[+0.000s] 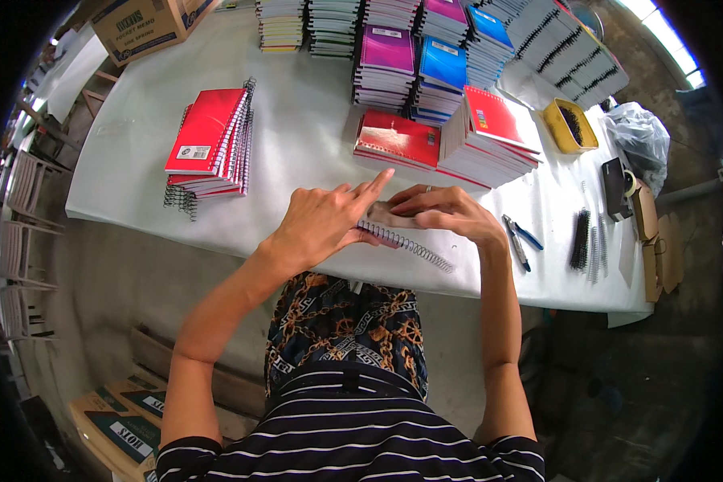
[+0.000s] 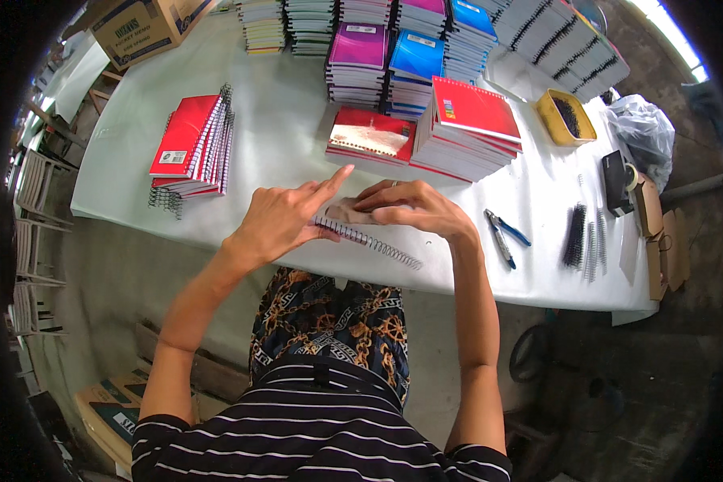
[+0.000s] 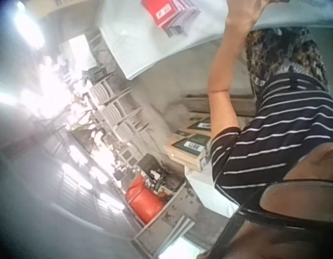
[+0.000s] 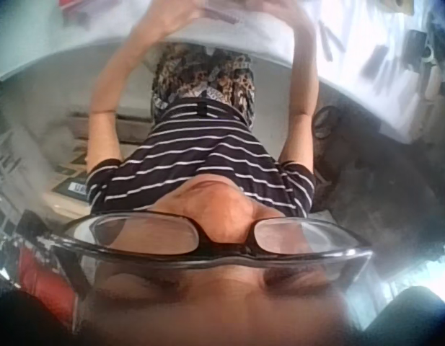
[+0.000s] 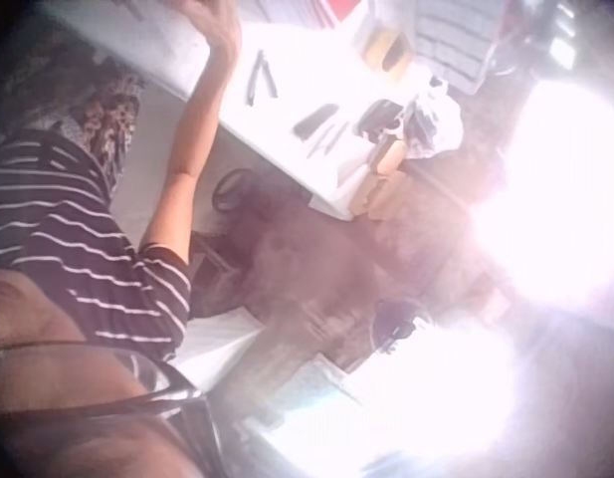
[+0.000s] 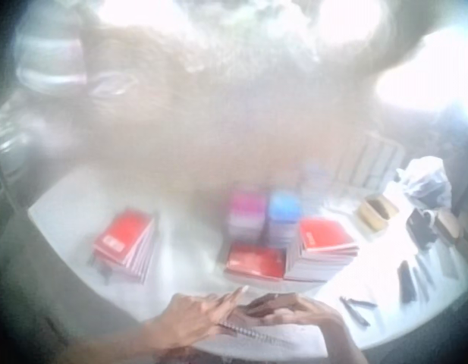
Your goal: The person repeatedly picks up a red notebook and a metal spiral binding, inserts the spiral into the notebook's holes, and places the assembled notebook on a growing stack. The person handles notebooks and spirals one at a time throughout the clip.
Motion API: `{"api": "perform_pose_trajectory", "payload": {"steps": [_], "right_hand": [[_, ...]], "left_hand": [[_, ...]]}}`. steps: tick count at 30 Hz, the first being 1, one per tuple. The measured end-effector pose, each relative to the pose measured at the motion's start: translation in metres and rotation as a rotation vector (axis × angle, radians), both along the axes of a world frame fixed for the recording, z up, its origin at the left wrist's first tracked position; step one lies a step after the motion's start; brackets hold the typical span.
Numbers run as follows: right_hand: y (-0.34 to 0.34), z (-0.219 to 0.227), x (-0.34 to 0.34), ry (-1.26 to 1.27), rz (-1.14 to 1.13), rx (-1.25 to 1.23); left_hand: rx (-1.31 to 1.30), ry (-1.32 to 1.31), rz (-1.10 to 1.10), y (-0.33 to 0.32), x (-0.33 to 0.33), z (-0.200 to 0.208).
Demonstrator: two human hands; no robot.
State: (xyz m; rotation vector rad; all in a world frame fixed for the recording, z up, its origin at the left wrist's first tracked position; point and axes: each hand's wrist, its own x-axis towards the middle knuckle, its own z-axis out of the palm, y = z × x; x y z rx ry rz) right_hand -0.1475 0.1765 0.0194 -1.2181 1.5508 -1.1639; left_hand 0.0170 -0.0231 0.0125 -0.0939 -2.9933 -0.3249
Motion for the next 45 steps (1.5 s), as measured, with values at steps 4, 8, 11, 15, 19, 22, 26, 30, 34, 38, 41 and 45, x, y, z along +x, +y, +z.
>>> {"api": "perform_pose_trajectory", "payload": {"steps": [4, 8, 11, 15, 19, 22, 26, 30, 34, 38, 41, 45], "right_hand": [[-0.004, -0.010, 0.001, -0.201, 0.072, -0.204], [-0.010, -0.004, -0.003, -0.020, 0.018, -0.052], [-0.014, 0.012, 0.006, -0.005, 0.030, -0.010], [-0.015, -0.010, 0.001, -0.248, 0.042, -0.256], [-0.027, 0.002, 0.009, 0.087, -0.046, 0.079], [-0.019, 0.005, 0.001, -0.171, 0.086, -0.166], [-0.031, 0.003, 0.008, 0.099, -0.052, 0.079], [-0.005, 0.009, 0.006, 0.105, -0.181, -0.005], [0.040, -0.004, -0.004, 0.442, -0.495, 0.103], [0.066, -0.032, 0.011, 0.954, -0.484, 0.222], [0.106, -0.031, 0.007, 0.857, -0.740, 0.274], [0.175, -0.067, -0.006, 1.099, -0.926, 0.836]], "left_hand": [[0.103, 0.048, 0.021, -0.012, 0.002, -0.011], [0.389, -0.063, 0.053, -0.021, 0.003, -0.005], [0.676, 0.071, 0.026, -0.023, 0.003, -0.021], [0.954, 0.131, 0.047, -0.022, 0.008, -0.033], [0.949, 0.192, 0.007, -0.023, 0.009, -0.041], [0.998, 0.205, 0.028, -0.022, 0.008, -0.043], [1.060, 0.120, 0.048, -0.024, 0.011, -0.038], [1.111, -0.054, -0.079, -0.039, 0.008, -0.050], [1.243, -0.007, -0.185, -0.039, 0.004, -0.050], [1.389, -0.070, -0.222, -0.041, 0.009, -0.061], [1.235, 0.030, -0.246, -0.038, 0.009, -0.064], [1.124, -0.110, -0.076, -0.024, 0.012, -0.038]]}}
